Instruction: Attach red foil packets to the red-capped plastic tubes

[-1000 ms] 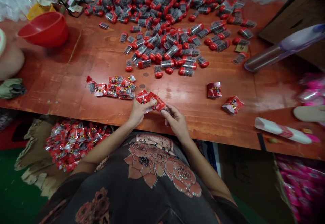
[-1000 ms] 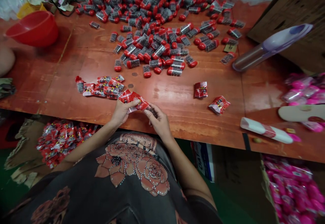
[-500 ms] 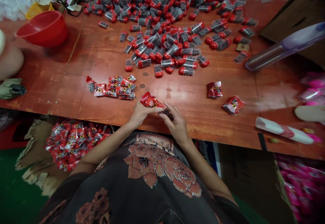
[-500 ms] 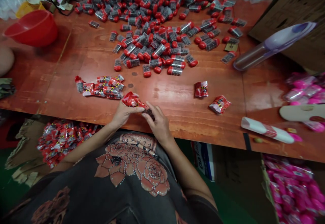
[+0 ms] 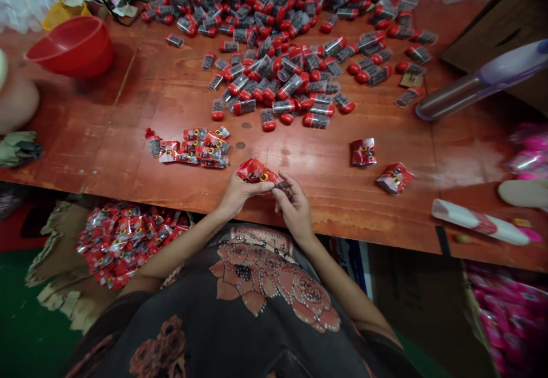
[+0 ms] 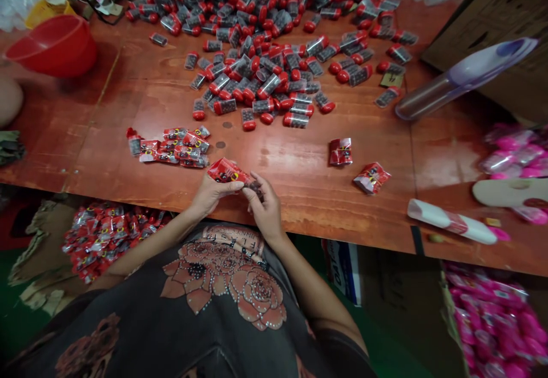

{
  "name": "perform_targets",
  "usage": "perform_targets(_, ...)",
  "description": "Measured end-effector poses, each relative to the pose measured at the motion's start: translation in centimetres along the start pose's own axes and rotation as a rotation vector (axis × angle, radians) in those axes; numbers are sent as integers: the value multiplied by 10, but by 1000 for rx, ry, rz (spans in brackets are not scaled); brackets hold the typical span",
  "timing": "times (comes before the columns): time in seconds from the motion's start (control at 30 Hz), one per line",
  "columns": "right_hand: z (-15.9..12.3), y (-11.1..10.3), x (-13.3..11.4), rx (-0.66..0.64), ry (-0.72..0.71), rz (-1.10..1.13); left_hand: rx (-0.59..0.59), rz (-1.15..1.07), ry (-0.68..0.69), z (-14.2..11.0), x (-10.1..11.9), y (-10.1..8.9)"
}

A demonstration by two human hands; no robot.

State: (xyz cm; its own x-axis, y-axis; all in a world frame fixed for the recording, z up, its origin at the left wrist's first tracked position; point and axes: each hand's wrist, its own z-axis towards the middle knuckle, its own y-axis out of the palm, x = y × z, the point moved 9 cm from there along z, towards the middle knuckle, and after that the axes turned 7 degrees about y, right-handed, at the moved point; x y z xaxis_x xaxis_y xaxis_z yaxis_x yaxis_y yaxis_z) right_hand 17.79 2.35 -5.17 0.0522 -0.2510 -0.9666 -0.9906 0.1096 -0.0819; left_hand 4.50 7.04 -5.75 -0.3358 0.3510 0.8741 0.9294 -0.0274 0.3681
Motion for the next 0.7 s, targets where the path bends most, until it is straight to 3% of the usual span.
perform_targets(0.13, 0, -2, -12, 34, -152, -157, 19, 27, 40, 1, 3, -2)
perform_targets(0.3, 15, 5, 4, -170, 60, 90, -58, -39, -84, 4, -4, -1)
perform_targets(0.4, 19, 4, 3, -196, 91, 147, -110, -63, -100, 6, -5, 2)
perform_targets(0.7, 20, 14, 7, -283, 93, 213, 94, -41, 78, 9, 6, -13)
